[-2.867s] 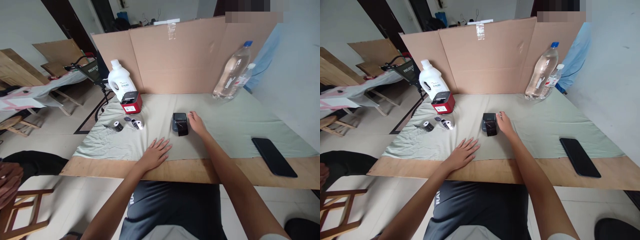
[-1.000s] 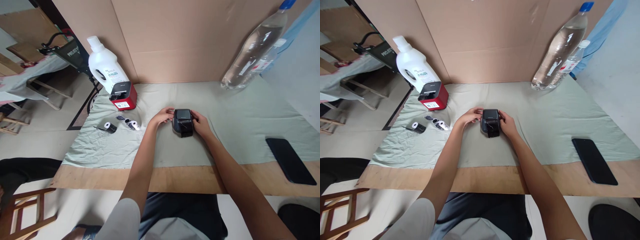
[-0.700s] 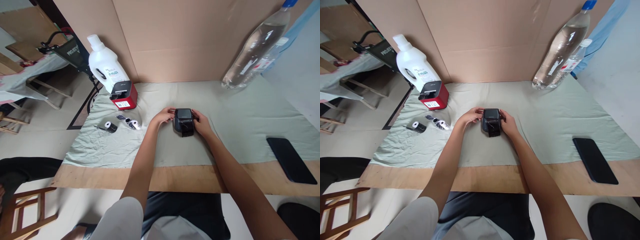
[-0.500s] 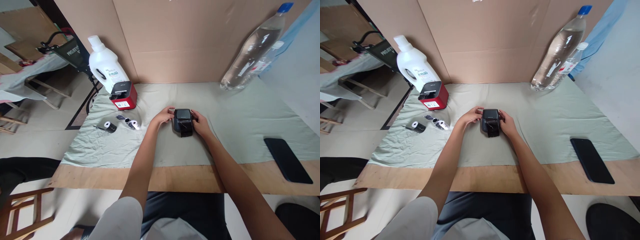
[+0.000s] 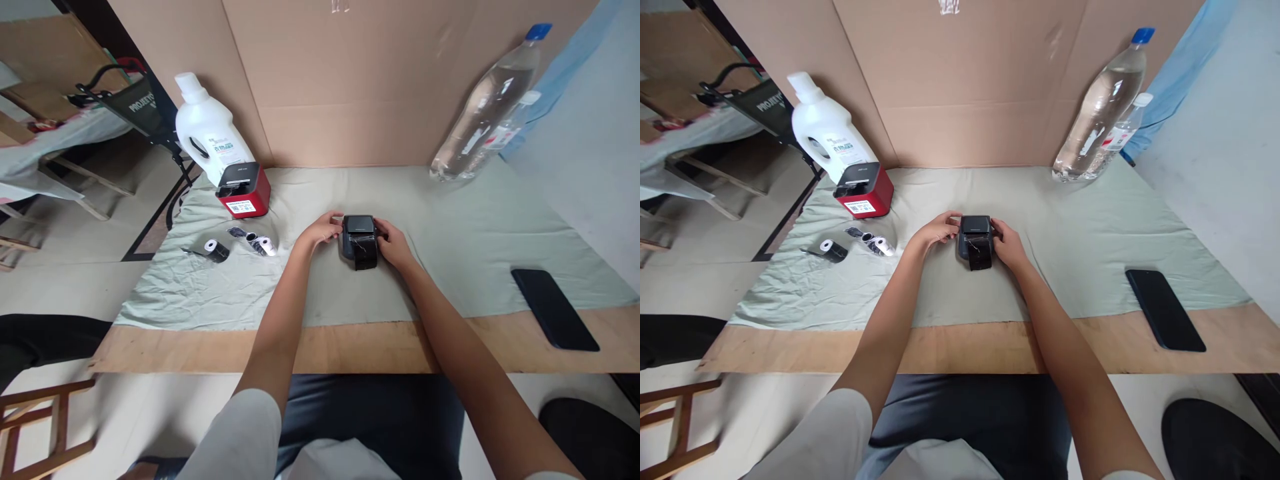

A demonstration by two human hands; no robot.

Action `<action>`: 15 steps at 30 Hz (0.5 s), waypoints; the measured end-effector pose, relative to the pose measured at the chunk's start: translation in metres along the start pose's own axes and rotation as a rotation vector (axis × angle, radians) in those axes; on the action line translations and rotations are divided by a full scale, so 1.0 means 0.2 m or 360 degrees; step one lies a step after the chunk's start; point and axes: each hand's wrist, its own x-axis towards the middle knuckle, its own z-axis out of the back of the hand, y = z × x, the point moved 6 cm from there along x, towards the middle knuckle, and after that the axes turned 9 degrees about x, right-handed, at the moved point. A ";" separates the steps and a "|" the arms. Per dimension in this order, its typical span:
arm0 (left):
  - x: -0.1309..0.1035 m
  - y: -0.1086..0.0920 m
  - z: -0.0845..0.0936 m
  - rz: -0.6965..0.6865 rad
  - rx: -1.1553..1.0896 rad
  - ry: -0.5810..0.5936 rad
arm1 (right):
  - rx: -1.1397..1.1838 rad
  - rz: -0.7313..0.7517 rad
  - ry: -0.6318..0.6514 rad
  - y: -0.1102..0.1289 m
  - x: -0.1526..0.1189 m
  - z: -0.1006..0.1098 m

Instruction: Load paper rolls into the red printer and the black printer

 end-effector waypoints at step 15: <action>-0.01 0.01 0.00 -0.0017 -0.0101 -0.0058 | -0.0155 0.0035 0.0005 0.02 0.00 0.00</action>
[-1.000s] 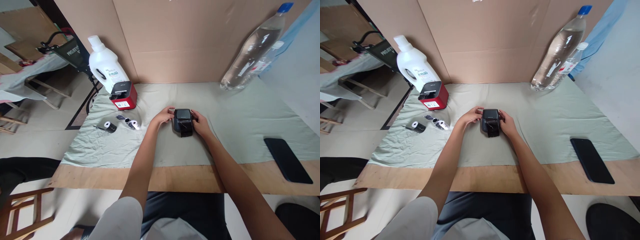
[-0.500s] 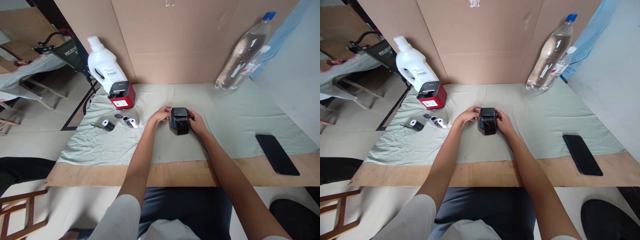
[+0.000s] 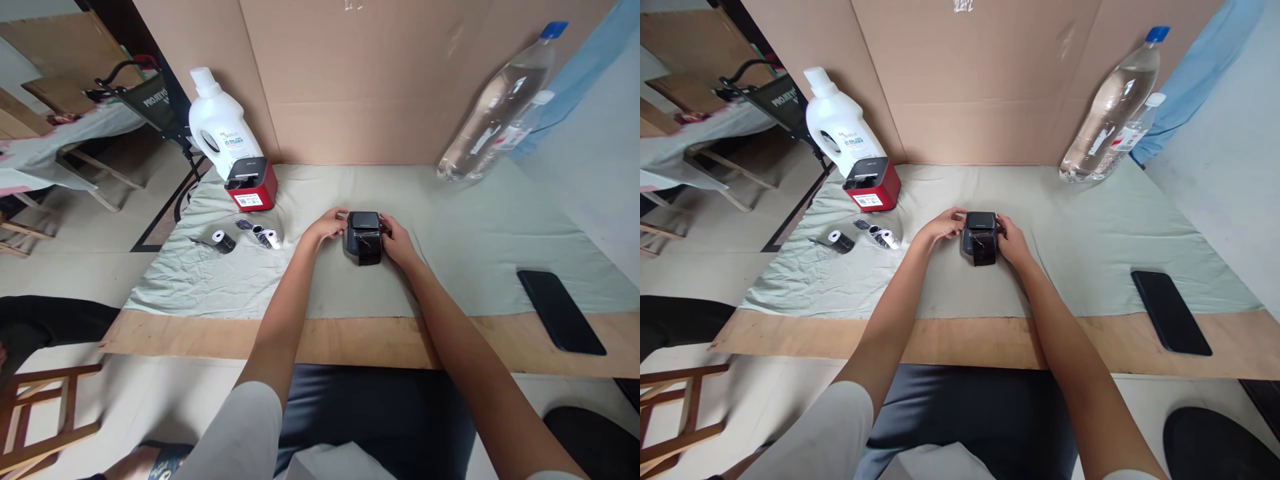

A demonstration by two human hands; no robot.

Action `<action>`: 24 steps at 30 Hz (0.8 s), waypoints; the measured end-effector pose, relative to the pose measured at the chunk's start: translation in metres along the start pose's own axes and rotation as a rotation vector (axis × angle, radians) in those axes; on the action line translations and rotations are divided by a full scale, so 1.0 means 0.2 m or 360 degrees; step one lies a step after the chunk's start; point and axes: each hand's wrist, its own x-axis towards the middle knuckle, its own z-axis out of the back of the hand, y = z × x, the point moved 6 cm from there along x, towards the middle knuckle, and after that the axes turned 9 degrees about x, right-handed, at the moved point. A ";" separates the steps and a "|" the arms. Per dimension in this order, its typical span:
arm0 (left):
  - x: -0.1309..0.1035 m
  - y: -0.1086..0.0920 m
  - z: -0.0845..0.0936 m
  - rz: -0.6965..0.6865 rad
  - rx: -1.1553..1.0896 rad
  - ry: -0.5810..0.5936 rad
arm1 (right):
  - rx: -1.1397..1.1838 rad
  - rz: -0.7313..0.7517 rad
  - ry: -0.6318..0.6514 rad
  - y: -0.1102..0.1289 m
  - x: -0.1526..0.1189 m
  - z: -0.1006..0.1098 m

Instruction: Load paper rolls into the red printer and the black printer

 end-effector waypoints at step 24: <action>-0.03 0.06 0.02 0.0174 -0.0139 -0.0098 | 0.0037 -0.0030 0.0009 -0.03 0.01 0.00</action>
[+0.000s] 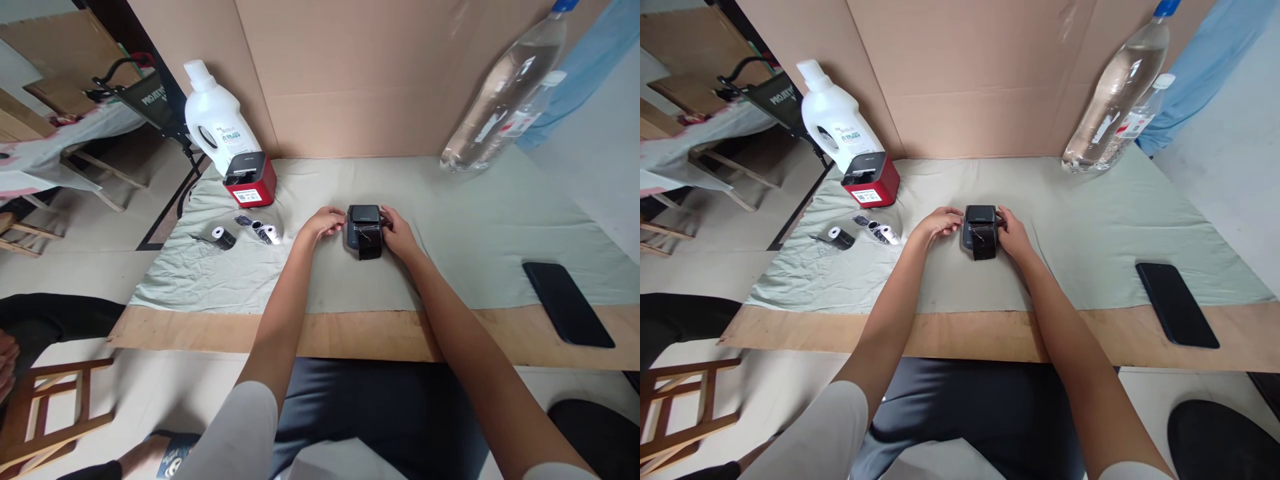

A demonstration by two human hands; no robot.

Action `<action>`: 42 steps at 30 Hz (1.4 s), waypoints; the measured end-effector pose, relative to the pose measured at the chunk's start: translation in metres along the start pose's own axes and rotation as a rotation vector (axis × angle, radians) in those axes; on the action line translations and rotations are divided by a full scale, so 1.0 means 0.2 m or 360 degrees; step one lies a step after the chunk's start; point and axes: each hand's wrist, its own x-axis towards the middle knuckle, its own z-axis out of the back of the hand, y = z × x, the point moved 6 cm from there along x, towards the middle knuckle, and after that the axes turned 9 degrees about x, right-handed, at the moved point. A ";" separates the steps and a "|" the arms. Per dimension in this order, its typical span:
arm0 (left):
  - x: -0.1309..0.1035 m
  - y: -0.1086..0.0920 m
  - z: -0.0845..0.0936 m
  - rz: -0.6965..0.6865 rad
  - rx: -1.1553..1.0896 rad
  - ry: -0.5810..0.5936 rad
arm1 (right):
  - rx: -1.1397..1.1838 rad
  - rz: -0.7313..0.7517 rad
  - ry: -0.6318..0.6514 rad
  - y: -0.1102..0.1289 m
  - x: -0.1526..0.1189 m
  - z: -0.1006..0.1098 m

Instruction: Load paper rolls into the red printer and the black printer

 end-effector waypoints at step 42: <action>-0.08 -0.17 0.07 -0.0334 0.0387 0.0132 | -0.0253 0.0036 0.0104 0.04 -0.01 -0.01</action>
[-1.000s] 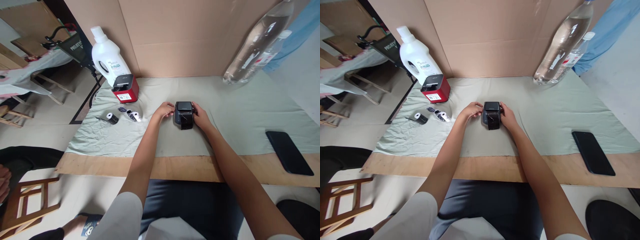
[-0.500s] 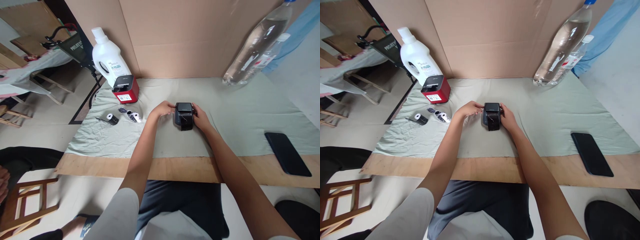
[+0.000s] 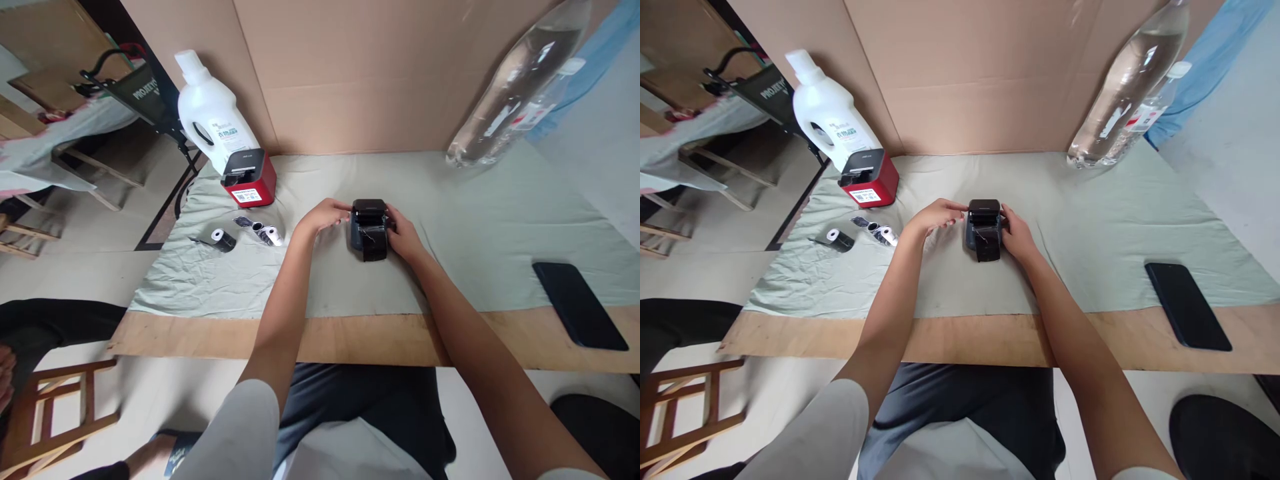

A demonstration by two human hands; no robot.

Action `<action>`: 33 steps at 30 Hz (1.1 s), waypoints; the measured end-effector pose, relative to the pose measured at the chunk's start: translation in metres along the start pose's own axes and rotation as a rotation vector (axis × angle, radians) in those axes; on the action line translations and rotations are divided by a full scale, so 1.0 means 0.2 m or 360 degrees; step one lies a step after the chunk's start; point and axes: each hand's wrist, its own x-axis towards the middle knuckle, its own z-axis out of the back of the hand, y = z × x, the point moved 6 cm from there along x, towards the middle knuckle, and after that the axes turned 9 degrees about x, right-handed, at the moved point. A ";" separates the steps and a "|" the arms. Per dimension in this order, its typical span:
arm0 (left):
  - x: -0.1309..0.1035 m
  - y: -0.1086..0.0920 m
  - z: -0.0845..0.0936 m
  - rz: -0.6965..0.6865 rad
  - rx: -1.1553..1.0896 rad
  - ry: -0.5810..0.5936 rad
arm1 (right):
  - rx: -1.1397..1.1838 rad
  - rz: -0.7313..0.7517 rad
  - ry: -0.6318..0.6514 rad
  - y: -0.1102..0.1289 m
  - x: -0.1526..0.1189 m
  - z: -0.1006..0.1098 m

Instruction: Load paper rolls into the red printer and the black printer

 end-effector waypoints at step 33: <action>-0.08 0.05 -0.21 -0.0011 0.0293 -0.0222 | -0.0597 -0.0216 0.0345 0.20 0.28 0.03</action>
